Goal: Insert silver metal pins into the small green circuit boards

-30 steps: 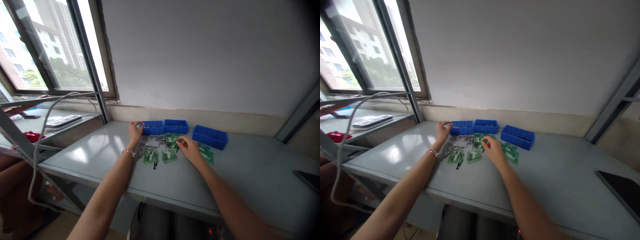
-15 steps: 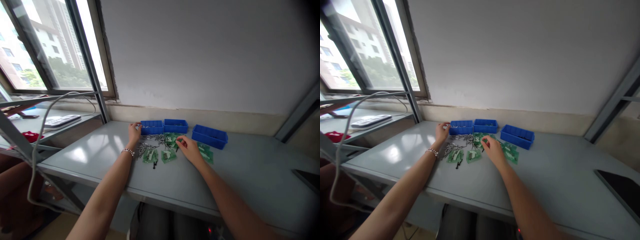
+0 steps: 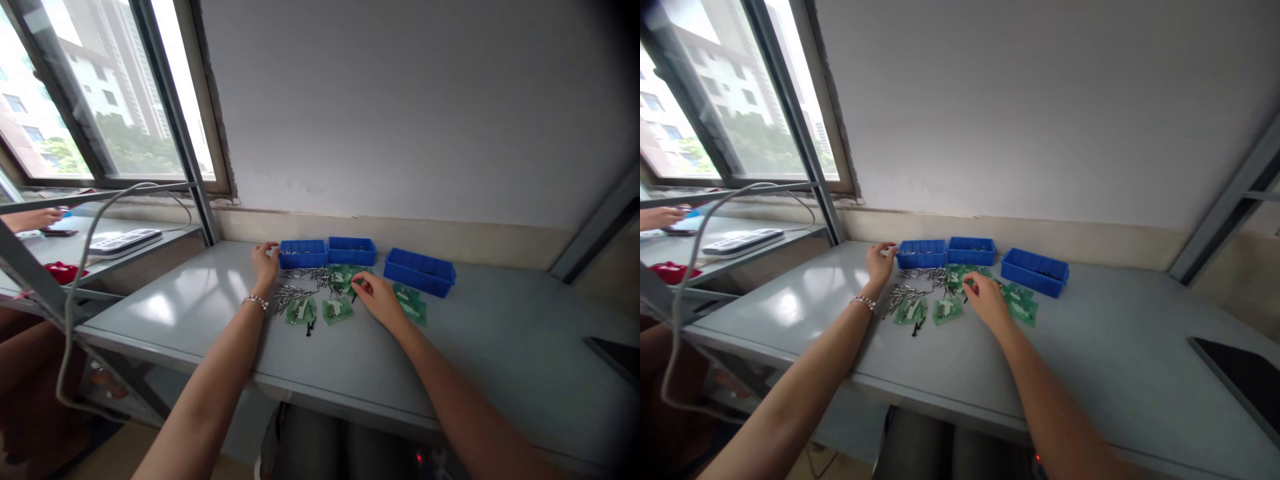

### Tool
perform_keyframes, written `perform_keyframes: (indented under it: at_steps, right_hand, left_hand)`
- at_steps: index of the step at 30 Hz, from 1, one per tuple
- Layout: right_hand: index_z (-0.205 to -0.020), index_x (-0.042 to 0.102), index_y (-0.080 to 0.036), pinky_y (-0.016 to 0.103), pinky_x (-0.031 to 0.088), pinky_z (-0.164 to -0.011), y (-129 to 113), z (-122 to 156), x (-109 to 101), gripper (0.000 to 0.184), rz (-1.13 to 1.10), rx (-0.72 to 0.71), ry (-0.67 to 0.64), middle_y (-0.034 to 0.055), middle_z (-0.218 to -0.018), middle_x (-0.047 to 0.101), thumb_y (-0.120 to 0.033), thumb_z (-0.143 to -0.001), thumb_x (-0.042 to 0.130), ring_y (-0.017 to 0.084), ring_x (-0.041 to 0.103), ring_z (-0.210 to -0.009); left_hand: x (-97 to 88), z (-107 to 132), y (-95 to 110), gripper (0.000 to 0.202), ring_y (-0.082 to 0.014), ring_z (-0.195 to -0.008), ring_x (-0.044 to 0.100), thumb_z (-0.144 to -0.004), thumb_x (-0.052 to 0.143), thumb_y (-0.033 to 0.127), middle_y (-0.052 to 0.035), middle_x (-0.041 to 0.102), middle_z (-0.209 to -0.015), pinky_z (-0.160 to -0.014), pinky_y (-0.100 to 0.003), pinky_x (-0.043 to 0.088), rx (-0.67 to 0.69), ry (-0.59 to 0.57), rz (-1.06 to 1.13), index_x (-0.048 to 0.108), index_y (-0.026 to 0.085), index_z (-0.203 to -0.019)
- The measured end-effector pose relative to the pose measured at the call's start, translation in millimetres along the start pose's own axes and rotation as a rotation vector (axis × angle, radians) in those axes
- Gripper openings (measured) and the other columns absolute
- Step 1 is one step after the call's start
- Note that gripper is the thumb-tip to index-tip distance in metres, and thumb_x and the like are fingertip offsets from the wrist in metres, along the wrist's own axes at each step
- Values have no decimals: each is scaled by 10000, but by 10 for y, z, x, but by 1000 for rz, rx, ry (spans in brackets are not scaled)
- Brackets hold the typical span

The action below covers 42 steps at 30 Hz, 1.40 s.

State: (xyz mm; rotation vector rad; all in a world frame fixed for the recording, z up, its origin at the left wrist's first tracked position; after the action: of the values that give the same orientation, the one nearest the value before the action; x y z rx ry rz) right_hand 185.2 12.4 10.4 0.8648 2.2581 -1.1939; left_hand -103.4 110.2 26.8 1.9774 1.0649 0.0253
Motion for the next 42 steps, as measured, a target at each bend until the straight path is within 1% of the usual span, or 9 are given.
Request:
perform_keyframes:
  at_steps: [3, 7, 10, 13, 18, 27, 35, 38, 42]
  right_hand:
    - [-807, 547, -194, 226, 337, -540, 9, 1, 4, 109, 0, 3, 0, -28, -552, 478, -242, -750, 468, 120, 455, -521]
    - [-812, 543, -194, 229, 336, -537, 4, 2, 15, 115, 0, -7, -10, -29, -547, 474, -246, -754, 458, 122, 452, -513]
    - [-811, 540, -193, 230, 338, -536, 0, 3, 15, 118, -2, -6, -11, -27, -548, 475, -249, -755, 453, 124, 455, -516]
    - [-809, 541, -193, 230, 339, -536, -3, 2, 16, 117, -4, -1, -16, -27, -548, 476, -245, -752, 453, 124, 457, -518]
    - [-807, 542, -195, 227, 335, -522, 1, 1, 19, 117, 4, 0, -20, -31, -542, 472, -247, -753, 453, 119, 449, -503]
    - [-822, 539, -194, 235, 344, -524, 4, 6, 24, 132, -3, -3, -34, -25, -546, 473, -260, -759, 443, 129, 457, -511]
    - [-817, 538, -192, 230, 340, -520, 3, 5, 23, 127, -4, -7, -29, -28, -542, 468, -255, -756, 446, 124, 453, -506]
    - [-815, 534, -191, 227, 337, -515, 4, 3, 22, 125, -2, -15, -26, -28, -541, 470, -261, -756, 448, 122, 451, -501]
    - [-820, 535, -191, 227, 338, -521, 7, 4, 30, 130, -2, -12, -36, -27, -546, 476, -262, -757, 446, 124, 456, -506]
  left_hand:
    - [-17, -4, -47, 169, -126, -604, 464, -685, 551, 283, -33, 525, -751, -666, -262, 383, -31, 9, -27, 640, 192, -796]
    - [-13, -1, -47, 148, -137, -637, 486, -688, 548, 268, -27, 541, -693, -661, -250, 372, -36, -5, -49, 640, 188, -772]
    - [11, 8, -52, 165, -132, -592, 487, -697, 541, 291, -18, 561, -659, -626, -247, 365, -71, -36, -45, 632, 185, -785]
    - [43, 18, -52, 185, -126, -561, 488, -706, 530, 310, -17, 585, -664, -584, -238, 360, -107, -70, -14, 621, 181, -802]
    - [92, 33, -37, 167, -118, -571, 503, -697, 532, 256, -18, 606, -696, -580, -222, 367, -128, -116, 6, 615, 179, -819]
    - [73, 46, -12, 188, -111, -537, 489, -714, 487, 232, -20, 604, -702, -577, -226, 376, -100, -94, 13, 620, 190, -841]
    - [117, 64, -10, 241, -126, -554, 495, -713, 485, 240, -36, 623, -758, -609, -251, 383, -116, -150, -10, 630, 194, -900]
    - [169, 69, -6, 259, -124, -559, 494, -710, 483, 226, -29, 620, -769, -644, -263, 391, -85, -188, -14, 620, 199, -928]
    - [198, 55, -20, 272, -126, -585, 496, -700, 468, 190, -34, 604, -780, -682, -274, 398, -44, -184, -31, 617, 197, -928]
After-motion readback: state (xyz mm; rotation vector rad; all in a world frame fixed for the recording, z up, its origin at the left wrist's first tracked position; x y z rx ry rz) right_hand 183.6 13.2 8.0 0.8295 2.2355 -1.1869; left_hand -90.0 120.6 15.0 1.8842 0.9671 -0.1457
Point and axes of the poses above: each hand's wrist, its own z-axis away from the middle knuckle, its own x-axis out of the palm, y = z × x, the point moved 10 cm from there along -z, towards the middle knuckle
